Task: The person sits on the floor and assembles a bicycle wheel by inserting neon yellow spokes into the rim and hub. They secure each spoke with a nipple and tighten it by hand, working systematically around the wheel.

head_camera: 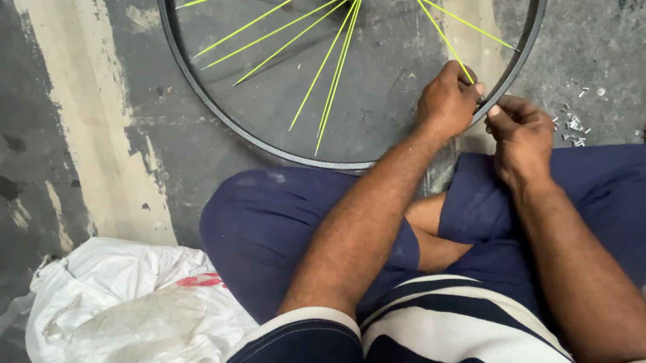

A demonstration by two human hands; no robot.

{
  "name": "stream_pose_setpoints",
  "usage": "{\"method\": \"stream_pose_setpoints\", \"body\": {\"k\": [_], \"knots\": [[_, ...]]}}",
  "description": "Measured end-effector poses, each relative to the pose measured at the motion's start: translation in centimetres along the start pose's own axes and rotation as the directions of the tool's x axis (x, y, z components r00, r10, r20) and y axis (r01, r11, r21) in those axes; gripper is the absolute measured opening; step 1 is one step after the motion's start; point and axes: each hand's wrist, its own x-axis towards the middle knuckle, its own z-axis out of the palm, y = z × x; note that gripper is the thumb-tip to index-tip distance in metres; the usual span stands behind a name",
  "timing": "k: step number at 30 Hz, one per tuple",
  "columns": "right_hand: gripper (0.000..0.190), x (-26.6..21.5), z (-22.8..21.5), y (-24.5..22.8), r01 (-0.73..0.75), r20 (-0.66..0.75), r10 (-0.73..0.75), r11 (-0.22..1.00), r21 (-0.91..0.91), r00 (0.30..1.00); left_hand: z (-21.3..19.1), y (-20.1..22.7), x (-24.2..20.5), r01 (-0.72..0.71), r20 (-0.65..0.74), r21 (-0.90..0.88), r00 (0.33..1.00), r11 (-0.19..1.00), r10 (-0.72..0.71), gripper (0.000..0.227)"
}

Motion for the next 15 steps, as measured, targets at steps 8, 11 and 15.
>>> {"method": "stream_pose_setpoints", "body": {"k": [8,11,15], "knots": [[0.022,-0.6,0.0,0.1,0.05,0.034,-0.046,0.992,-0.114,0.998,0.3,-0.5,0.0,-0.019,-0.025,-0.014,1.0,1.0,0.019,0.023],[0.021,-0.3,0.2,-0.2,0.062,0.007,-0.062,0.99,-0.13,0.998,0.4,-0.8,0.5,-0.049,-0.039,0.036,0.998,0.998,0.051,0.024],[0.02,-1.1,0.3,-0.4,0.023,0.031,-0.019,0.992,-0.12,0.999,0.4,-0.8,0.3,-0.029,-0.027,0.019,0.999,0.999,0.03,0.024]]}}
